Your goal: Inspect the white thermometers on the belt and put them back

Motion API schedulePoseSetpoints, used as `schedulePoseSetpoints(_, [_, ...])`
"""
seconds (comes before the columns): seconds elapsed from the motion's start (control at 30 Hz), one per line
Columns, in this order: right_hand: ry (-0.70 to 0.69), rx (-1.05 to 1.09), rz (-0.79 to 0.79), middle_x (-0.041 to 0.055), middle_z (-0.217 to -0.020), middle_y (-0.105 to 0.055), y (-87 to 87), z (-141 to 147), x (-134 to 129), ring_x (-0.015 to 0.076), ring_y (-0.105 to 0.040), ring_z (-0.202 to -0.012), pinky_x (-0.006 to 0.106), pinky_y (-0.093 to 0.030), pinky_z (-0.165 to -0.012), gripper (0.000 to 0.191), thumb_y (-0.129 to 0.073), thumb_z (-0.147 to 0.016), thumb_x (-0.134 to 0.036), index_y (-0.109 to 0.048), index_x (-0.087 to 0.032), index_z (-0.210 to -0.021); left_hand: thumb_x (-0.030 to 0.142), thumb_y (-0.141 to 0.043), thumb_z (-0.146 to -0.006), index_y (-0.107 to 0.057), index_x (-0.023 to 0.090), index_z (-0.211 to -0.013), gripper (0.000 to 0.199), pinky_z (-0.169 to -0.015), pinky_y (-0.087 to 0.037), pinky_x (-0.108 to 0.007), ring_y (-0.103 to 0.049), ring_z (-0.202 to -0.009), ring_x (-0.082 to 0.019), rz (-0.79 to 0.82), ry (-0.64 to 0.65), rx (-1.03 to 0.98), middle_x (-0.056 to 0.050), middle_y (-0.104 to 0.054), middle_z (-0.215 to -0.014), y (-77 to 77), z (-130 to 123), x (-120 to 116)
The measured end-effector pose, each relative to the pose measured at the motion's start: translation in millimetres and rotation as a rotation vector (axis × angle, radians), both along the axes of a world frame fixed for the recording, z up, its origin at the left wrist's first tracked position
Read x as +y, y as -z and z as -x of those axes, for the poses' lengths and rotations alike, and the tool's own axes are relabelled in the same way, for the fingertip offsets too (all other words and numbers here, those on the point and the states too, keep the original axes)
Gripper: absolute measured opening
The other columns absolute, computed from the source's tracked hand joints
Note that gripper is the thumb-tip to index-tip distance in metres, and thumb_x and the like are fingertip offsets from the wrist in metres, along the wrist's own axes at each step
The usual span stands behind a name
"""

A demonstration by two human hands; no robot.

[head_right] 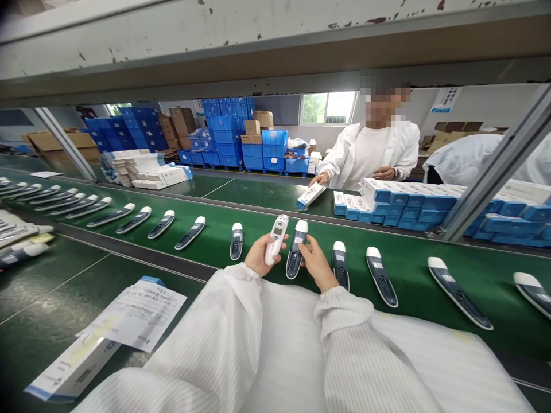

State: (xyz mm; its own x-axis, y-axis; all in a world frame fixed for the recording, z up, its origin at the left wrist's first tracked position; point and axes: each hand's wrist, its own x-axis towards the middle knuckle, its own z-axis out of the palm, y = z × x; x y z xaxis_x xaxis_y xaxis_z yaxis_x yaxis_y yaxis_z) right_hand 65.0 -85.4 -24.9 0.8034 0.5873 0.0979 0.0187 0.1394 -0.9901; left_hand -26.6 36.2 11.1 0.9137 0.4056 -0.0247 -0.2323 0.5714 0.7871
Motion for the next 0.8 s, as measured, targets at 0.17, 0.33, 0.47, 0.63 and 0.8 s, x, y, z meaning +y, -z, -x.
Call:
schedulePoseSetpoints(0.17, [0.258,-0.344,0.383,0.0060,-0.086,-0.062,13.5,-14,0,0.0229,-0.059,-0.082,0.035,-0.044,-0.073,0.031,-0.052,-0.079,-0.034,-0.060,-0.022,-0.106,0.045,-0.046,-0.087,-0.061,0.011,-0.102,0.039,-0.033,-0.029,-0.017,-0.056,-0.055,-0.011,-0.052,0.002,0.069,-0.014,-0.067,-0.099,-0.1,-3,-11])
schedulePoseSetpoints(0.33, [0.366,-0.482,0.446,0.0149,-0.114,-0.055,8.6,-13,-5,0.0323,-0.048,-0.111,0.043,-0.037,-0.091,0.023,-0.056,-0.074,-0.024,-0.066,-0.020,-0.094,0.041,-0.047,-0.088,-0.063,0.013,-0.095,0.033,-0.037,-0.033,-0.019,-0.059,-0.064,-0.013,-0.062,-0.076,0.144,-0.011,-0.067,-0.093,1.4,-5,-24])
schedulePoseSetpoints(0.47, [0.105,-0.312,0.147,0.0064,-0.104,-0.061,-7.7,2,-1,0.0245,-0.056,-0.094,0.038,-0.046,-0.077,0.029,-0.051,-0.080,-0.043,-0.063,-0.025,-0.100,0.025,-0.067,-0.071,-0.062,0.017,-0.097,0.028,-0.051,-0.041,-0.019,-0.058,-0.067,-0.012,-0.090,-0.141,0.076,-0.003,-0.065,-0.080,8.2,-11,-30])
schedulePoseSetpoints(0.63, [-0.119,0.082,-0.154,0.0005,-0.085,-0.061,-18.5,14,-2,0.0156,-0.055,-0.077,0.024,-0.043,-0.058,0.036,-0.068,-0.067,-0.049,-0.064,-0.023,-0.092,0.023,-0.059,-0.075,-0.061,0.017,-0.097,0.023,-0.065,-0.045,-0.027,-0.059,-0.082,-0.018,-0.354,-0.173,0.120,-0.006,-0.064,-0.086,7.1,-10,-20])
schedulePoseSetpoints(0.8, [-0.144,0.117,-0.161,-0.0020,-0.081,-0.058,-20.4,14,-10,0.0116,-0.051,-0.072,0.020,-0.037,-0.054,0.033,-0.070,-0.066,-0.048,-0.064,-0.024,-0.087,0.010,-0.068,-0.061,-0.061,0.021,-0.100,0.041,-0.104,-0.026,-0.049,-0.028,-0.132,-0.035,-1.129,-0.504,0.452,-0.012,-0.048,-0.133,1.1,8,15])
